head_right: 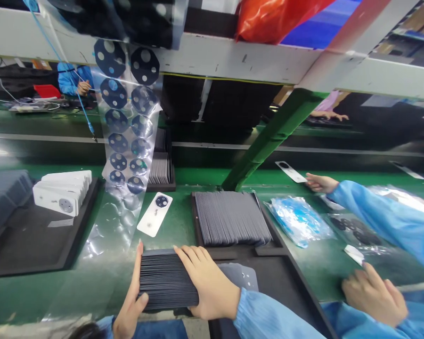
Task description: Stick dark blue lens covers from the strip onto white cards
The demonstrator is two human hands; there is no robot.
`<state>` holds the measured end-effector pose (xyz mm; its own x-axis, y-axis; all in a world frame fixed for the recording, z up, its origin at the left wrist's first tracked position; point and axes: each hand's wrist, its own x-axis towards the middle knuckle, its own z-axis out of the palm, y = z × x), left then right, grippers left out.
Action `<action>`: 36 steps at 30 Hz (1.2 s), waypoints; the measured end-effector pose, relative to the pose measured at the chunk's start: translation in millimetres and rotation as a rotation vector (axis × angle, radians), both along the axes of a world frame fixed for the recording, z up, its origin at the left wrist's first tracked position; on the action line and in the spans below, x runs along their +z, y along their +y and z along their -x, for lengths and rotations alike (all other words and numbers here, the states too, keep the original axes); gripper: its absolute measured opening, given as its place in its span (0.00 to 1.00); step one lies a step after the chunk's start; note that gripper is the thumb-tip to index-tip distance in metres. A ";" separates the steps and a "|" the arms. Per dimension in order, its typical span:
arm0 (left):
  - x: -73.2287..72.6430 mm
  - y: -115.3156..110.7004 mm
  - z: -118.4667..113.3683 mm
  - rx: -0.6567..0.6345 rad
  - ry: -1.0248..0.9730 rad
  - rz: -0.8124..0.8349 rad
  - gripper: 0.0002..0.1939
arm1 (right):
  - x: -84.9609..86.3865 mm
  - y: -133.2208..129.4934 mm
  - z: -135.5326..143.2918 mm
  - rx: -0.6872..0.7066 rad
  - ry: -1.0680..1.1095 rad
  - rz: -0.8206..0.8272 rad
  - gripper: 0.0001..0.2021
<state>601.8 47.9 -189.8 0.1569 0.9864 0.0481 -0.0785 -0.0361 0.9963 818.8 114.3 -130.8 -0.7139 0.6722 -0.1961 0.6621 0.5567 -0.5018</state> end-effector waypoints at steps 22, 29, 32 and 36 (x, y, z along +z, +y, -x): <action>-13.6 -5.1 -7.5 0.181 -0.256 0.116 0.32 | 0.6 0.1 -2.3 0.029 -0.059 0.007 0.65; -0.4 0.3 -8.6 0.101 -0.137 0.065 0.36 | 3.9 0.5 1.2 0.010 -0.105 0.020 0.61; 0.4 -0.1 -7.7 0.097 -0.119 0.063 0.38 | 2.5 0.3 0.7 0.010 -0.084 0.033 0.58; -1.5 -2.3 -5.9 0.088 -0.057 0.035 0.38 | 1.4 -1.1 0.1 0.005 -0.059 0.024 0.54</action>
